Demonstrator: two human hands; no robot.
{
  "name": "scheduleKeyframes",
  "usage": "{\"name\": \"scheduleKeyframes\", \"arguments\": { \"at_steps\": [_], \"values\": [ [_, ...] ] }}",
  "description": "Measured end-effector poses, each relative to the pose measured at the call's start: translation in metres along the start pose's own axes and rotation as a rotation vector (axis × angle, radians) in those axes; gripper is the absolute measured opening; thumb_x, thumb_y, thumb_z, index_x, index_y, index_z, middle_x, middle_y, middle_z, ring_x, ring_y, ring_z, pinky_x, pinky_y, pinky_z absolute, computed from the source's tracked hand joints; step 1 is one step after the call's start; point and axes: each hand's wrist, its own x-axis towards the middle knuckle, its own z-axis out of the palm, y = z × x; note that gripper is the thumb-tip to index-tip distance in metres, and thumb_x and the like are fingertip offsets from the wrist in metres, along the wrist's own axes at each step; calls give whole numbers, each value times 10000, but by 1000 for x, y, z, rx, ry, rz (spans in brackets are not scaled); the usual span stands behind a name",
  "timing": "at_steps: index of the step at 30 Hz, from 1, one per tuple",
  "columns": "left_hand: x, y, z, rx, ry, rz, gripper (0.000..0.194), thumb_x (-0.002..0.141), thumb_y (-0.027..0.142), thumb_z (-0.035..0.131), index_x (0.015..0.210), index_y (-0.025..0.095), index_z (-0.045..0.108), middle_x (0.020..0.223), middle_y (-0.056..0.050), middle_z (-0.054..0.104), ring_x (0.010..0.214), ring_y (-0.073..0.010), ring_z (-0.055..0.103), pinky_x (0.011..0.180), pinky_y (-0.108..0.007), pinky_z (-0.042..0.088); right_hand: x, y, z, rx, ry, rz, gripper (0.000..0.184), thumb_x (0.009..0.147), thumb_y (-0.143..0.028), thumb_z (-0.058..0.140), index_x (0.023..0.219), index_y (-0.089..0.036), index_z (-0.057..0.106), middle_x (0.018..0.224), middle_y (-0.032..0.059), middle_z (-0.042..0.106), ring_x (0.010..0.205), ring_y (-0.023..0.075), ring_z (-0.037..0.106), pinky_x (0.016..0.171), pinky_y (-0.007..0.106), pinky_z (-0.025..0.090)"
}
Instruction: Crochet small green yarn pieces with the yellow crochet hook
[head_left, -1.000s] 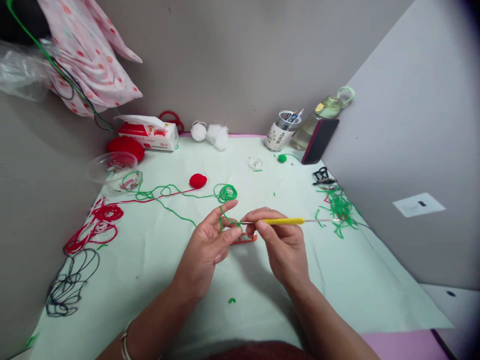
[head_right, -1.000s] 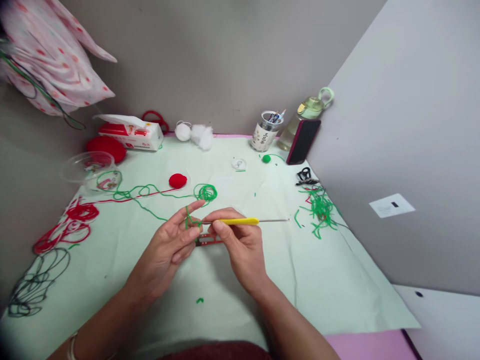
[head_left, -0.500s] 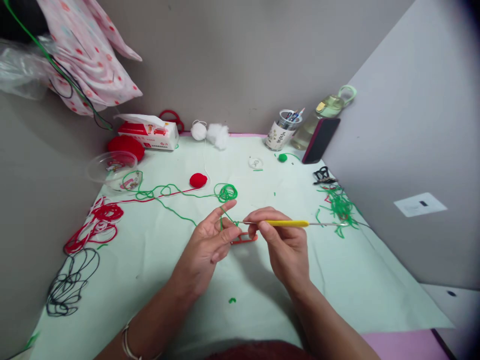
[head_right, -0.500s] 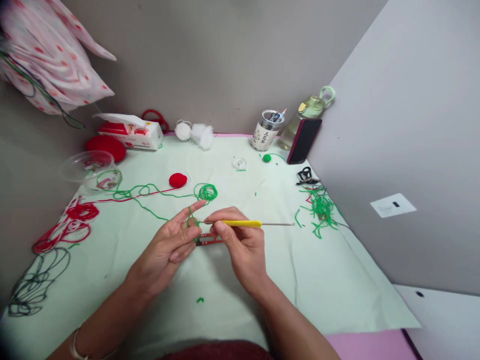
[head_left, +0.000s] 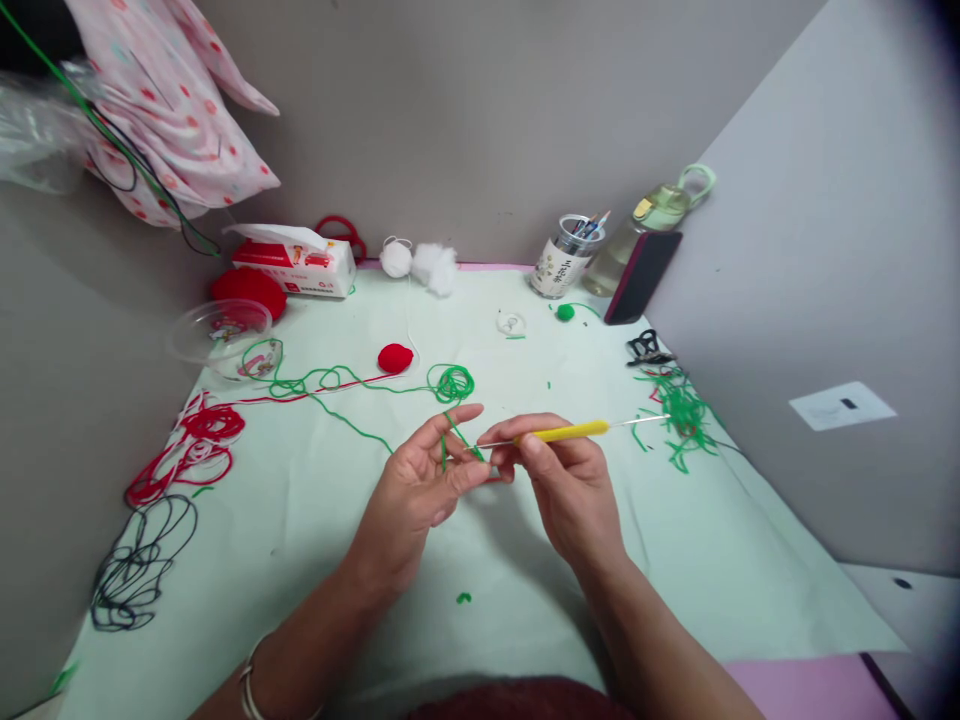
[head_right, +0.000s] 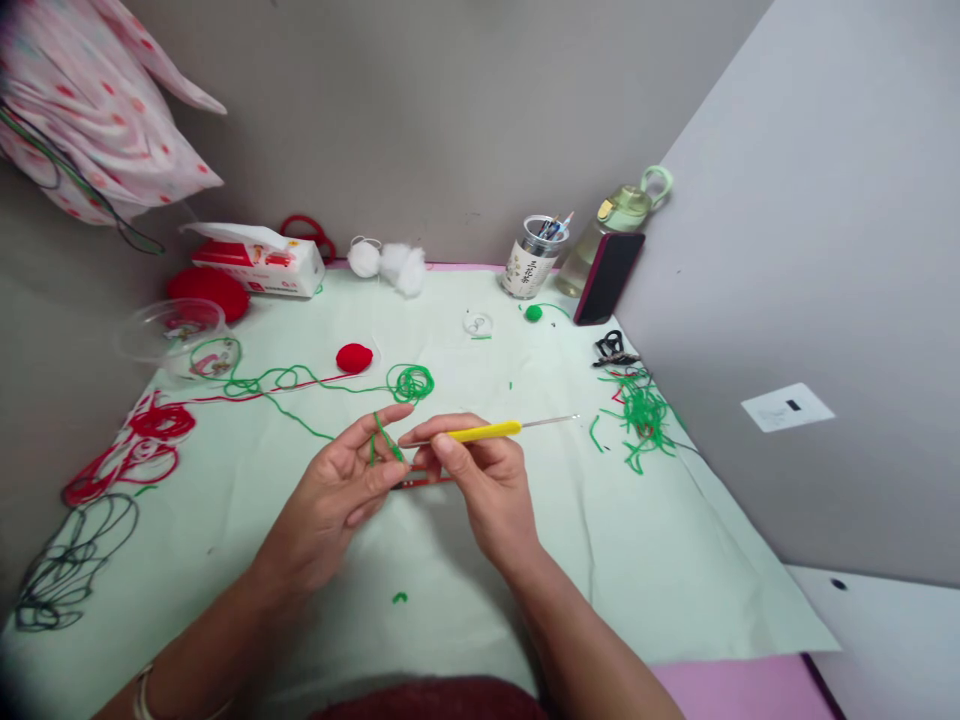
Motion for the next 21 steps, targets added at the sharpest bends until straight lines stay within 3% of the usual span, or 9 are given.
{"name": "scheduleKeyframes", "arguments": {
  "at_steps": [7, 14, 18, 21],
  "values": [
    [0, -1, 3, 22, 19, 9, 490, 800, 206, 865, 1264, 219, 710, 692, 72, 566, 449, 2, 289, 434, -188, 201, -2, 2, 1, -86, -15, -34, 155, 993, -333, 662, 998, -264, 801, 977, 36, 788, 764, 147, 685, 683, 287, 556],
    [0, -3, -2, 41, 89, 51, 409, 857, 267, 818, 1249, 209, 715, 785, 49, 579, 458, 0, 287, 431, -189, 229, -3, -4, 8, -217, 11, -182, 161, 1002, -244, 640, 1016, -279, 797, 1002, 42, 783, 799, 162, 681, 665, 296, 557],
    [-1, -4, 3, 29, 144, 74, 477, 808, 234, 849, 1260, 217, 700, 771, 54, 597, 472, -23, 318, 424, -188, 239, -8, -2, 12, -425, 21, -330, 224, 999, -176, 614, 1067, -292, 793, 974, 55, 772, 878, 201, 711, 708, 336, 587],
    [-2, -5, 5, -46, 103, 14, 538, 802, 244, 857, 1309, 211, 680, 734, 60, 589, 471, -20, 304, 436, -175, 238, -13, 3, 12, -703, 15, -500, 325, 964, -123, 630, 1151, -336, 788, 1043, 67, 769, 924, 217, 713, 726, 349, 598]
  ]
}}
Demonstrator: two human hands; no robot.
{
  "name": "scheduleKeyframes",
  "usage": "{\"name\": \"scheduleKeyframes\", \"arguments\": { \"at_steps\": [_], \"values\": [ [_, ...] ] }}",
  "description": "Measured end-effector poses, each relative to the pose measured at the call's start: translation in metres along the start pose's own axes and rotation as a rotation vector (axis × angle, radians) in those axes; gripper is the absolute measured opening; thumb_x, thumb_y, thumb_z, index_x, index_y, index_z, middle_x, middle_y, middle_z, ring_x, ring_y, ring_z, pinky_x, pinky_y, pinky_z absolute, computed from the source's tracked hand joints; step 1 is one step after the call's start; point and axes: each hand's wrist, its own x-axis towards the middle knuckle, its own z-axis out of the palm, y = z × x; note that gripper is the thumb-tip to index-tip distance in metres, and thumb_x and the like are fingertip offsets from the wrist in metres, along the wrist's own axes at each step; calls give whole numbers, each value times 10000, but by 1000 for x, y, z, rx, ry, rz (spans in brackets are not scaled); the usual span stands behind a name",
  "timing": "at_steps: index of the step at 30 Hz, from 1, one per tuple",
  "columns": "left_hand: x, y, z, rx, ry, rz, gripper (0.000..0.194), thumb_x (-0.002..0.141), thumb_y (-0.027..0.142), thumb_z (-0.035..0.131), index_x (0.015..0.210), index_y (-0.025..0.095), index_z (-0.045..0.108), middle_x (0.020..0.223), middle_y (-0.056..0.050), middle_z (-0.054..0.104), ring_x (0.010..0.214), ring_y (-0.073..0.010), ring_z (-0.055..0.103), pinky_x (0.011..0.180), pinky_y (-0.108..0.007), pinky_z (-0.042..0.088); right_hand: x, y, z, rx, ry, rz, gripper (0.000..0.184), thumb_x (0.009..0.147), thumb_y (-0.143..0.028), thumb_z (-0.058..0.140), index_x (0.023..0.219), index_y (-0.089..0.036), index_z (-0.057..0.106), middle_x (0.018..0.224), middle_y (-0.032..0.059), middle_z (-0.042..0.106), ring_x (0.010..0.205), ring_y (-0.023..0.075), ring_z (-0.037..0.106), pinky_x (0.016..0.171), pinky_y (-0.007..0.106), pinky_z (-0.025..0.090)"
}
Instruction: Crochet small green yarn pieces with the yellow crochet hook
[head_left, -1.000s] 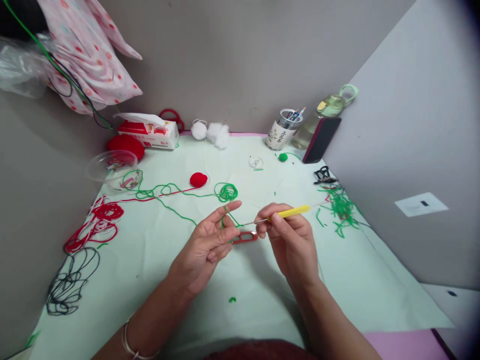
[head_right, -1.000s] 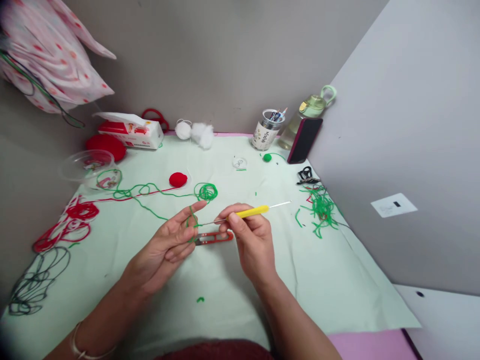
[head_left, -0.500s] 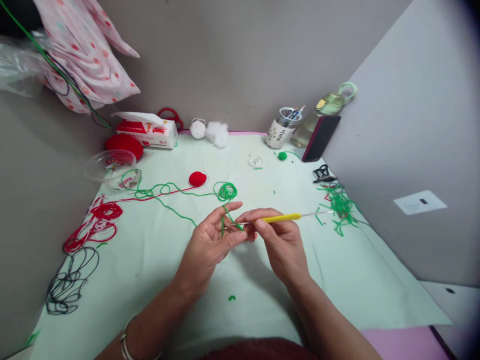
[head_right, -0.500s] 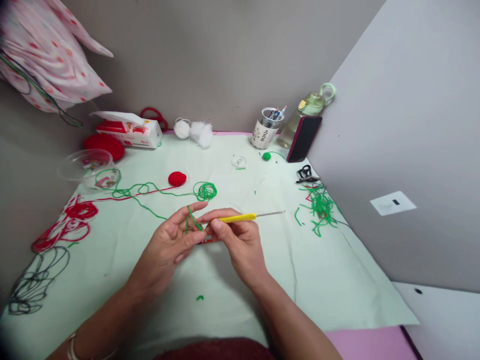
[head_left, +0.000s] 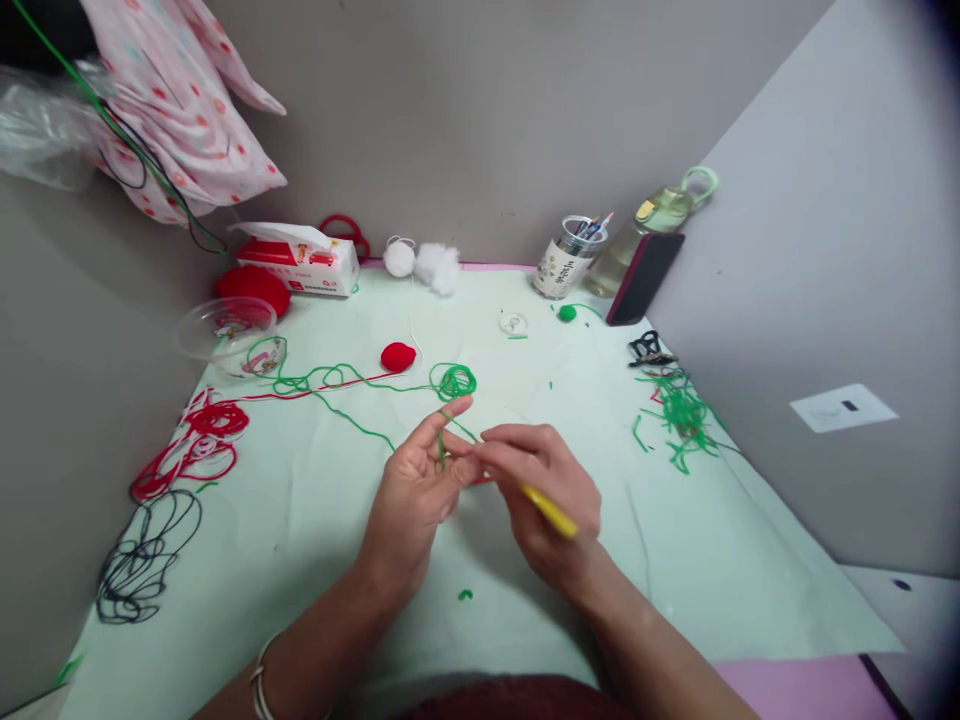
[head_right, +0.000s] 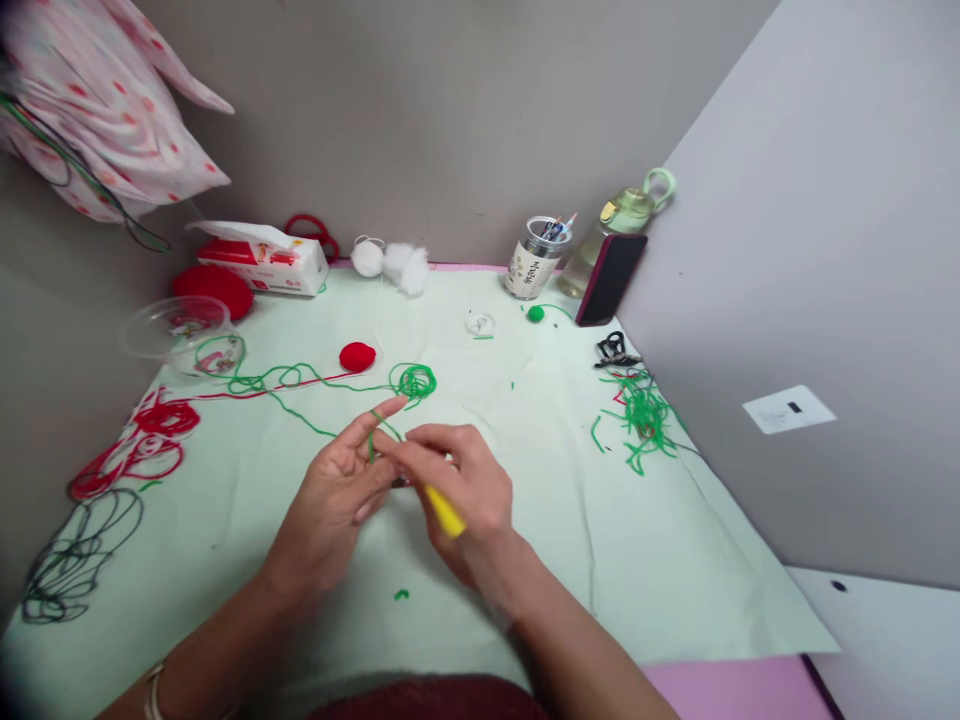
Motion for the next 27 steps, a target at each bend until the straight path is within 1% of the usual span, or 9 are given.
{"name": "scheduleKeyframes", "arguments": {
  "at_steps": [3, 5, 9, 12, 18, 22, 24, 25, 27],
  "values": [
    [1, 1, -3, -138, -110, -161, 536, 815, 238, 852, 1321, 179, 687, 672, 81, 511, 446, -1, 228, 440, -158, 235, -1, 2, -3, -76, 16, -56, 340, 936, -112, 660, 1141, -347, 794, 1065, 65, 765, 939, 223, 709, 745, 355, 595],
    [2, 3, -6, -196, -140, -195, 468, 831, 213, 837, 1280, 162, 716, 683, 80, 498, 439, 12, 195, 432, -148, 230, 3, 4, -8, 75, 53, 60, 267, 971, -146, 633, 1097, -319, 793, 984, 53, 758, 860, 204, 704, 716, 348, 585],
    [2, 5, -6, -145, -110, -84, 384, 842, 157, 815, 1218, 207, 753, 754, 64, 534, 448, 27, 256, 440, -136, 245, 12, 7, -11, 496, 94, 341, 160, 1003, -296, 632, 969, -266, 785, 865, 33, 721, 693, 162, 643, 624, 317, 542],
    [0, 2, -2, -36, -77, -26, 450, 822, 181, 838, 1254, 260, 741, 769, 60, 542, 481, 2, 317, 440, -152, 253, 13, 6, -8, 491, 14, 388, 151, 983, -321, 665, 947, -245, 790, 916, 51, 744, 766, 177, 665, 674, 323, 556],
    [2, -1, -2, 25, -63, -10, 361, 864, 292, 815, 1213, 215, 763, 781, 39, 567, 486, -5, 310, 454, -178, 259, 12, 2, -5, 399, 16, 319, 175, 1003, -241, 624, 991, -261, 797, 977, 50, 779, 816, 182, 697, 679, 321, 578],
    [5, -3, -2, -17, -53, -12, 393, 851, 231, 824, 1234, 200, 744, 718, 59, 554, 455, 14, 268, 450, -159, 231, 6, 0, -2, 94, 16, 68, 296, 965, -101, 623, 1114, -290, 794, 1044, 71, 773, 954, 211, 718, 772, 355, 605],
    [6, -3, -3, -76, -80, -69, 393, 865, 227, 809, 1248, 178, 737, 649, 77, 497, 451, 11, 244, 447, -145, 223, 4, 1, -2, -61, 9, -59, 365, 938, -67, 635, 1169, -307, 784, 1105, 87, 764, 977, 219, 718, 771, 356, 612],
    [6, -2, -3, -116, -98, -108, 381, 869, 222, 804, 1240, 163, 741, 621, 88, 458, 448, 9, 227, 442, -140, 219, 4, 1, -3, -79, 9, -70, 362, 935, -72, 640, 1169, -307, 783, 1102, 89, 763, 964, 221, 720, 756, 356, 614],
    [7, 0, -4, -191, -120, -163, 343, 859, 194, 804, 1195, 142, 760, 623, 95, 428, 444, 13, 202, 429, -134, 216, 6, 2, -6, 26, 42, 25, 279, 956, -113, 637, 1108, -291, 789, 1024, 76, 760, 863, 207, 715, 709, 352, 608]
  ]
}}
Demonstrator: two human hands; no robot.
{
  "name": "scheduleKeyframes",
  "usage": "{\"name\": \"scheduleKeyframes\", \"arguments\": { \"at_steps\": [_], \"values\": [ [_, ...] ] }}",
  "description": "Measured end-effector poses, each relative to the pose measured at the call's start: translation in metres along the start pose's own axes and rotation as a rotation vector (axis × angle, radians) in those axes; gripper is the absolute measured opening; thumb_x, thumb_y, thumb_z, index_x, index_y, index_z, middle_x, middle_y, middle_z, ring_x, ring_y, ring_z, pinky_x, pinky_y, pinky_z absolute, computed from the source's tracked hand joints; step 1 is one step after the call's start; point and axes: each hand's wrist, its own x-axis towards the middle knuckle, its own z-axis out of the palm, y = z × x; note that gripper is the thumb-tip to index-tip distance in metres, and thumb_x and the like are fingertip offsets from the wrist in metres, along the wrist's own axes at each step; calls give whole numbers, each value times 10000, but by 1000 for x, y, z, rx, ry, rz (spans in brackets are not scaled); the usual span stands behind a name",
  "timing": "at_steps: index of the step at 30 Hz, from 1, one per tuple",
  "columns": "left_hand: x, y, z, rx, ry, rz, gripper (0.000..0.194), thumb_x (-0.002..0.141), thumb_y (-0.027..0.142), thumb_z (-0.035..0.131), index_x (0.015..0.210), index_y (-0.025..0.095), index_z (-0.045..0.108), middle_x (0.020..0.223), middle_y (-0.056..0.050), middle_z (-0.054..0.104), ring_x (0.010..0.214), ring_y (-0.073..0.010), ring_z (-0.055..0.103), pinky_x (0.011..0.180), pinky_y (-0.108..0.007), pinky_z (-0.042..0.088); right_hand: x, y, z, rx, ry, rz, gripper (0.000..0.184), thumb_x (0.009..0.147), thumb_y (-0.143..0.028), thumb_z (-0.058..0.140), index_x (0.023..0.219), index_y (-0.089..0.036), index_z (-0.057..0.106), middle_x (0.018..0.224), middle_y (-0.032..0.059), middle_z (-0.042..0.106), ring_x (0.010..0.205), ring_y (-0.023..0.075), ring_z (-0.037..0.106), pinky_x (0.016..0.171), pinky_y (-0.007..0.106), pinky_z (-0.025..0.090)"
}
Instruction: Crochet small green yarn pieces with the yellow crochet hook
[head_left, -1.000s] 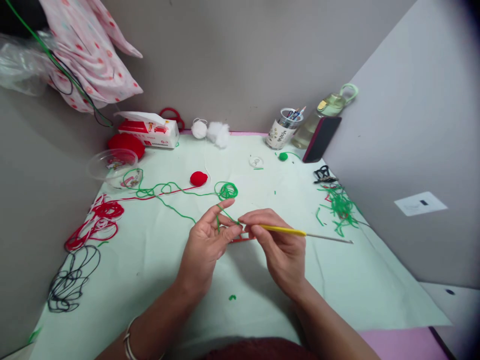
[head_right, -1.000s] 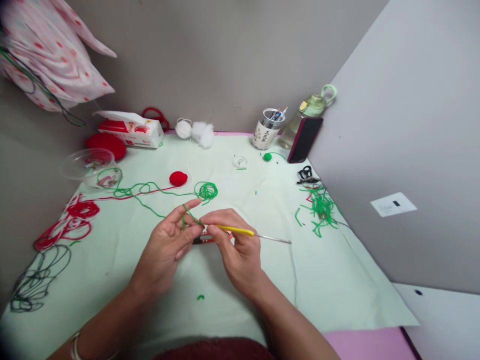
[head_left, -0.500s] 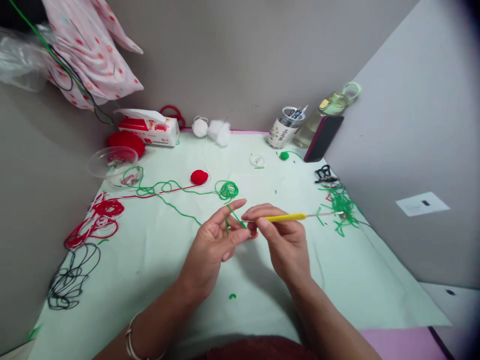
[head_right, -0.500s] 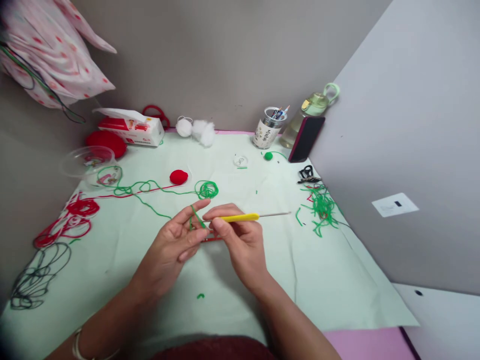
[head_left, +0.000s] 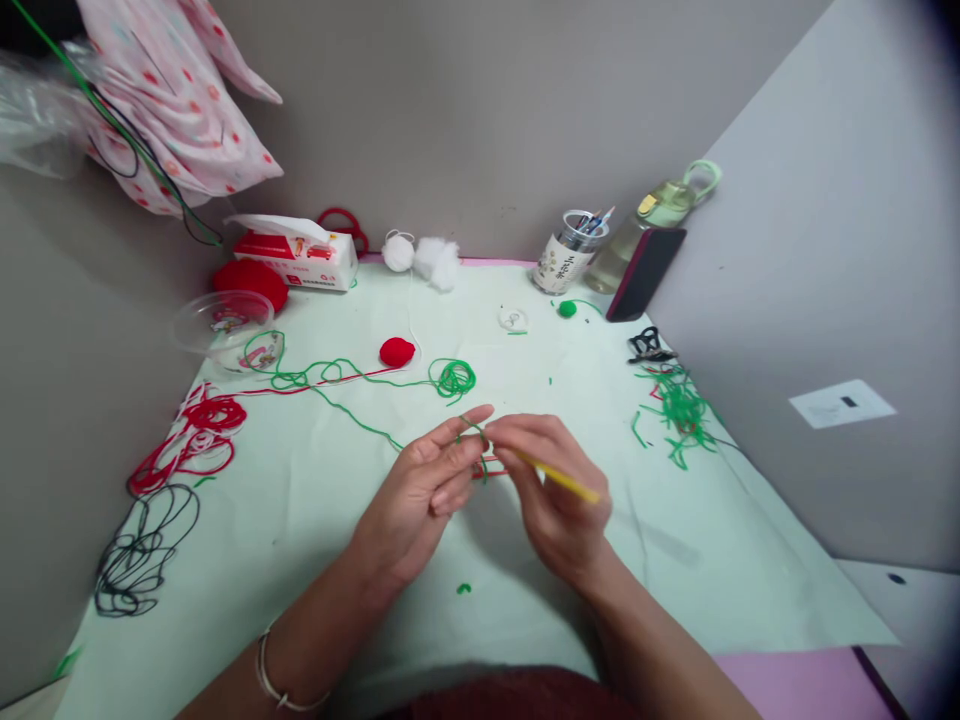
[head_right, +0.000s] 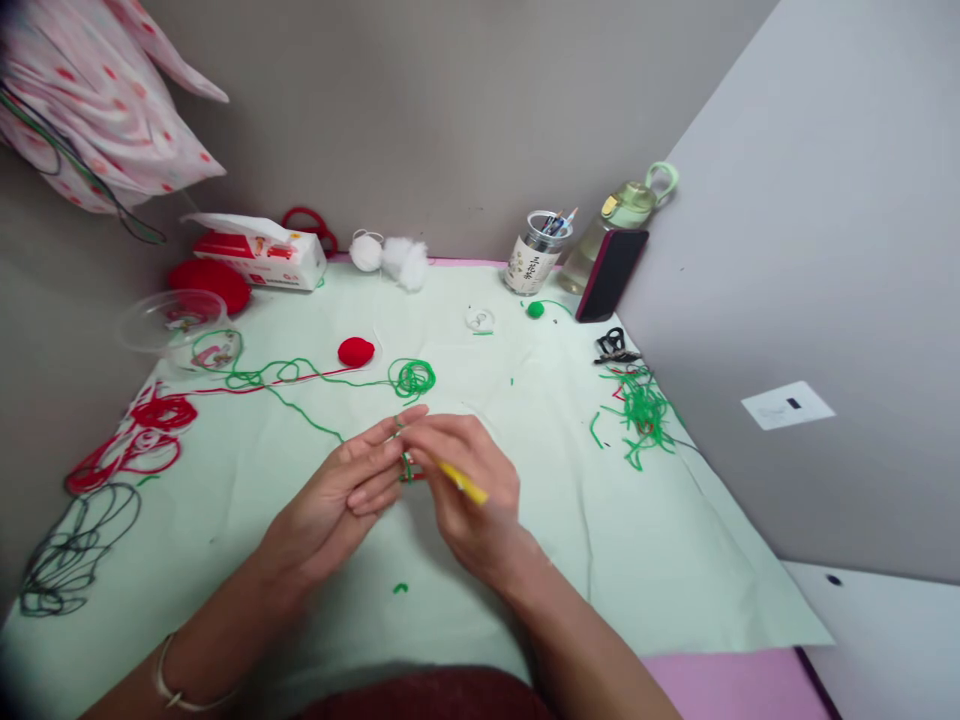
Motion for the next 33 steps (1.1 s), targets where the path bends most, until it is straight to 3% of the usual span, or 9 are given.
{"name": "scheduleKeyframes", "arguments": {
  "at_steps": [4, 7, 10, 16, 20, 23, 26, 29, 33],
  "values": [
    [-1, 0, 3, 42, 76, 117, 378, 833, 146, 814, 1202, 199, 757, 813, 50, 574, 454, 35, 272, 433, -131, 244, 5, 1, -1, 331, 50, 235, 212, 1020, -197, 576, 1016, -265, 777, 908, 44, 706, 664, 149, 642, 590, 313, 551],
    [-2, -6, 8, 88, 111, 184, 468, 842, 171, 820, 1292, 248, 714, 782, 62, 564, 478, 20, 317, 457, -128, 267, 2, 1, 3, 115, -9, 104, 255, 980, -128, 613, 1064, -289, 791, 988, 64, 713, 825, 184, 683, 671, 327, 563],
    [-1, -7, 7, 19, 30, 53, 438, 858, 202, 813, 1285, 187, 719, 664, 89, 459, 463, 11, 263, 453, -128, 258, -1, 3, 3, -55, 19, -27, 325, 938, -63, 639, 1093, -301, 797, 1022, 70, 730, 890, 197, 683, 702, 327, 553],
    [-1, -3, 1, 73, 66, 131, 388, 854, 143, 796, 1231, 228, 754, 798, 61, 547, 455, 42, 299, 444, -123, 265, 8, 9, -6, 453, 46, 264, 183, 1006, -220, 626, 980, -276, 798, 926, 29, 720, 698, 138, 606, 601, 290, 507],
    [-1, -6, 3, 168, 45, 153, 419, 859, 205, 816, 1267, 267, 740, 811, 58, 563, 473, 27, 367, 448, -140, 286, 10, 5, -4, 405, -33, 293, 183, 1009, -213, 624, 1014, -277, 795, 1008, 35, 763, 796, 149, 671, 677, 289, 557],
    [1, -7, 5, 155, 78, 166, 383, 854, 250, 829, 1229, 228, 753, 760, 68, 545, 458, 28, 346, 448, -143, 278, 5, 2, 0, 267, -44, 186, 234, 1006, -141, 601, 1052, -280, 784, 989, 33, 766, 861, 163, 706, 734, 302, 589],
    [2, -9, 5, 100, 104, 176, 400, 844, 235, 841, 1231, 205, 746, 637, 99, 478, 449, 20, 311, 469, -130, 293, -3, 4, 4, -49, -52, -84, 336, 958, -48, 622, 1173, -260, 768, 1091, 80, 758, 963, 191, 705, 797, 324, 600],
    [3, -8, 1, 43, 48, 74, 383, 853, 236, 833, 1223, 177, 753, 560, 115, 408, 440, 12, 268, 465, -119, 287, -7, 6, 5, -192, -31, -228, 399, 938, -22, 629, 1236, -257, 754, 1150, 109, 743, 975, 201, 702, 771, 319, 606],
    [4, -2, -6, -36, 21, -10, 319, 825, 206, 841, 1135, 153, 791, 650, 78, 505, 430, 32, 238, 416, -119, 228, 3, 7, -2, 125, 21, 54, 287, 978, -72, 607, 1090, -269, 782, 964, 45, 749, 848, 165, 694, 707, 297, 585]
  ]
}}
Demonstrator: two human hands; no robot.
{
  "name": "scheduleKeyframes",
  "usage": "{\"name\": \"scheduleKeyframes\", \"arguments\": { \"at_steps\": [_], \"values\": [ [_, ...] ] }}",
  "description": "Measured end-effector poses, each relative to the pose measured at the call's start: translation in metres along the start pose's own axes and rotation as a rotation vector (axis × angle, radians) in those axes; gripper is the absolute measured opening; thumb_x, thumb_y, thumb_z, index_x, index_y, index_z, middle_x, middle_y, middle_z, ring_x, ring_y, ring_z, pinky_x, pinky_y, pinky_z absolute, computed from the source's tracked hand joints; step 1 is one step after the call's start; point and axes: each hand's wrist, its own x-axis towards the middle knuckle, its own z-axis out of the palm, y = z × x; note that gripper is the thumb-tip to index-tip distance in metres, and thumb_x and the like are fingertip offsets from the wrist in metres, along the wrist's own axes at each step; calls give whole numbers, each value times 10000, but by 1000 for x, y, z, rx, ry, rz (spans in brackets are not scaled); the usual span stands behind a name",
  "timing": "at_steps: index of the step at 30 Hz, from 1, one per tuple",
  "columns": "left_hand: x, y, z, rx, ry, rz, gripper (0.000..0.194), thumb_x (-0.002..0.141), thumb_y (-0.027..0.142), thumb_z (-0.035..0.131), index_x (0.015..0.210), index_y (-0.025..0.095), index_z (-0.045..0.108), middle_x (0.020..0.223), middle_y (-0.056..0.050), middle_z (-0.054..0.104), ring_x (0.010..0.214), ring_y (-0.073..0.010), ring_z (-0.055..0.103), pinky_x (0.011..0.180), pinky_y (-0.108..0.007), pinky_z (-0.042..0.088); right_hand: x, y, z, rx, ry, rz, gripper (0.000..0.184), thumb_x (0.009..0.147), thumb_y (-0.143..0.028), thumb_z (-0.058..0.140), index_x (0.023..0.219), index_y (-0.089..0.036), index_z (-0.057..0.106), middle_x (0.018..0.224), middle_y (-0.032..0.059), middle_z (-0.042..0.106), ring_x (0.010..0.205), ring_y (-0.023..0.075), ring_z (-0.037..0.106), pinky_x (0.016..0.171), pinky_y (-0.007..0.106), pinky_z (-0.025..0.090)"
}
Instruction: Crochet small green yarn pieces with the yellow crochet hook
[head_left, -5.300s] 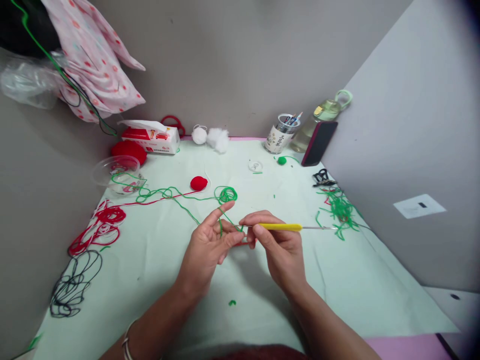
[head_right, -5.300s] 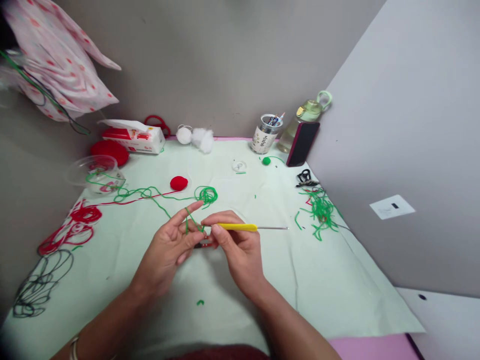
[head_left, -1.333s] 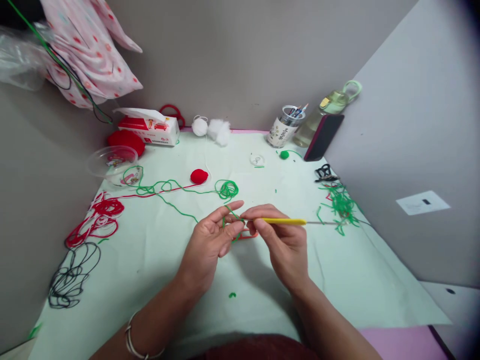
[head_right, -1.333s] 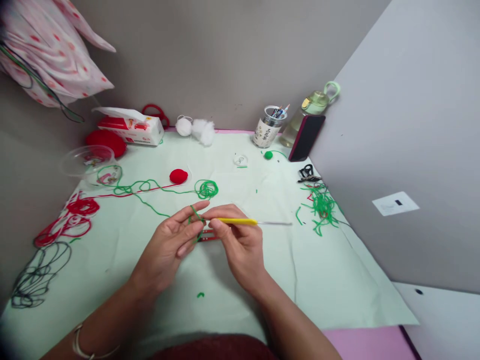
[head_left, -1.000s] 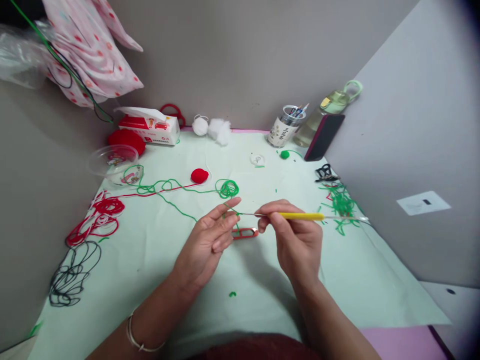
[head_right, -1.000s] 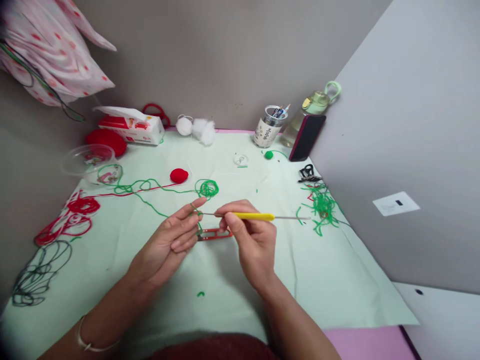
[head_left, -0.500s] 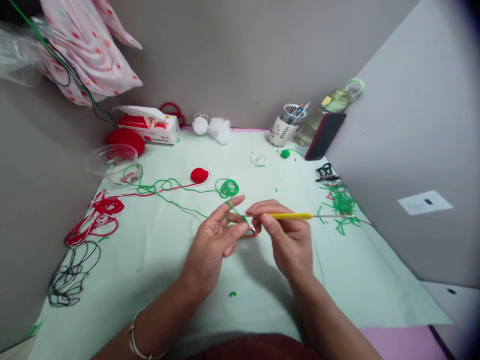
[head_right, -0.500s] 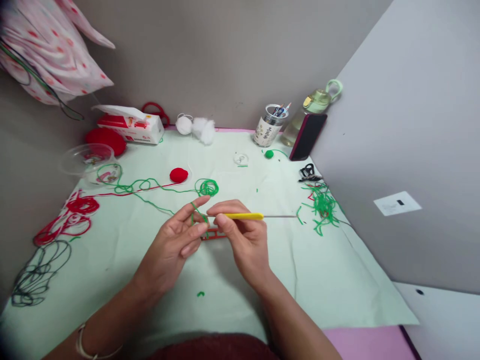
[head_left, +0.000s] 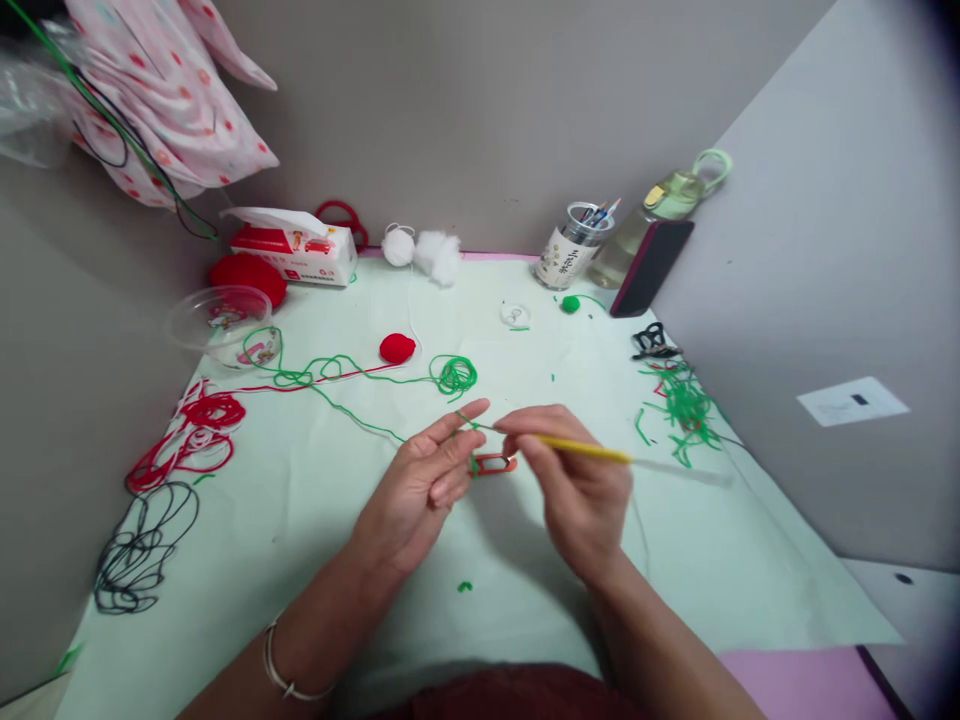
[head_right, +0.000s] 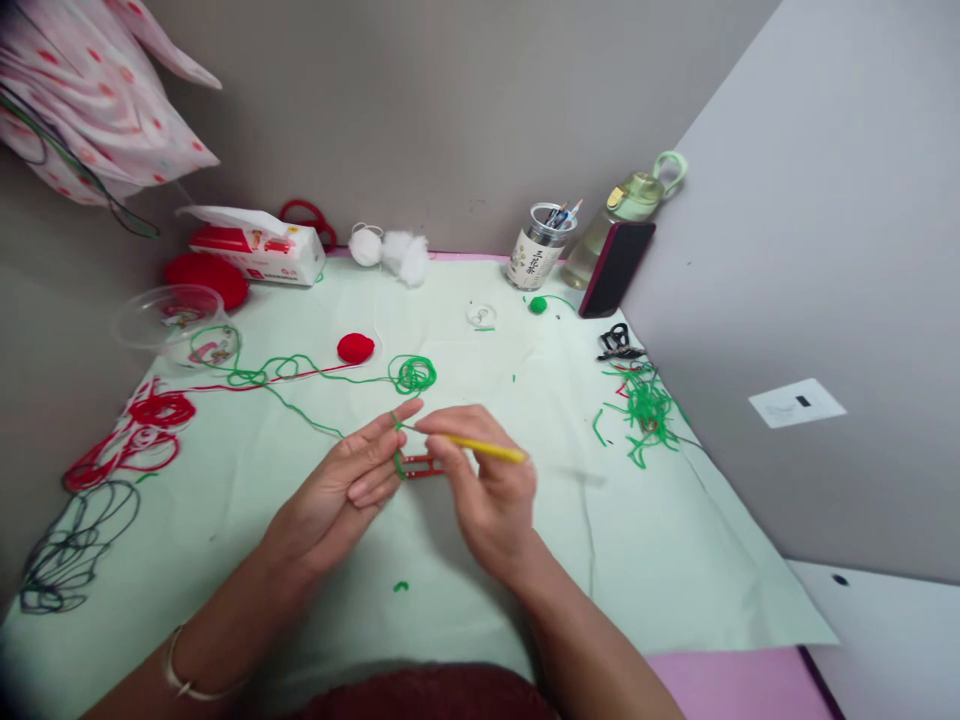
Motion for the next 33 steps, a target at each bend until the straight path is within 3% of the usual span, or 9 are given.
{"name": "scheduleKeyframes", "arguments": {
  "at_steps": [4, 7, 11, 17, 23, 26, 29, 31, 33],
  "values": [
    [-2, 0, 3, 147, 83, 164, 327, 831, 175, 823, 1154, 215, 787, 735, 65, 564, 440, 35, 318, 445, -123, 282, 6, -3, -1, 258, -11, 191, 221, 1014, -169, 590, 1010, -269, 787, 916, 31, 717, 702, 140, 643, 613, 296, 550],
    [-5, -6, 8, 245, 118, 275, 477, 845, 185, 816, 1304, 277, 720, 774, 63, 587, 486, 10, 384, 464, -129, 305, 0, -5, 5, 24, -45, 46, 249, 969, -105, 632, 1058, -271, 796, 967, 57, 727, 825, 174, 684, 658, 304, 555],
    [-6, -6, 8, 129, 24, 92, 470, 850, 223, 817, 1311, 230, 724, 664, 77, 527, 457, 10, 292, 449, -131, 254, -3, -7, 5, -147, 17, -130, 332, 926, -26, 638, 1097, -262, 796, 985, 69, 743, 864, 179, 678, 709, 309, 552],
    [-5, 0, 5, 199, 50, 158, 259, 829, 216, 836, 1084, 261, 820, 664, 68, 549, 492, 1, 335, 497, -139, 302, 3, -2, -1, 376, 42, 256, 175, 1005, -226, 630, 980, -271, 797, 911, 24, 735, 739, 142, 637, 652, 293, 517],
    [-4, -2, 5, 281, 52, 171, 339, 821, 305, 854, 1155, 276, 810, 765, 32, 595, 626, -57, 444, 583, -181, 379, 3, -2, 4, 311, -39, 282, 203, 1019, -214, 610, 996, -278, 801, 1002, 28, 777, 859, 159, 702, 735, 295, 576],
    [-3, -2, 4, 292, 71, 191, 329, 845, 336, 827, 1159, 239, 807, 770, 28, 581, 590, -58, 387, 534, -199, 338, 2, -6, 5, 201, -37, 201, 207, 1011, -185, 607, 1015, -271, 796, 975, 37, 781, 851, 176, 712, 731, 322, 596],
    [-2, -5, 5, 218, 86, 194, 377, 822, 270, 847, 1193, 233, 786, 713, 47, 544, 565, -51, 362, 517, -185, 316, -5, -6, 8, -102, -37, -43, 268, 967, -105, 639, 1115, -268, 792, 1045, 76, 776, 933, 207, 719, 771, 348, 605],
    [-2, -7, 5, 145, 57, 135, 350, 831, 264, 840, 1174, 215, 788, 691, 55, 511, 547, -39, 338, 501, -165, 304, -9, -3, 8, -271, -39, -194, 334, 937, -63, 658, 1169, -268, 786, 1129, 102, 759, 980, 217, 713, 778, 344, 607],
    [-1, -5, 5, 75, 17, 47, 297, 824, 251, 844, 1111, 182, 806, 704, 54, 496, 528, -22, 300, 472, -145, 284, -9, -1, 5, -250, -35, -191, 345, 938, -53, 652, 1176, -268, 780, 1121, 99, 752, 973, 212, 715, 771, 336, 608]
  ]
}}
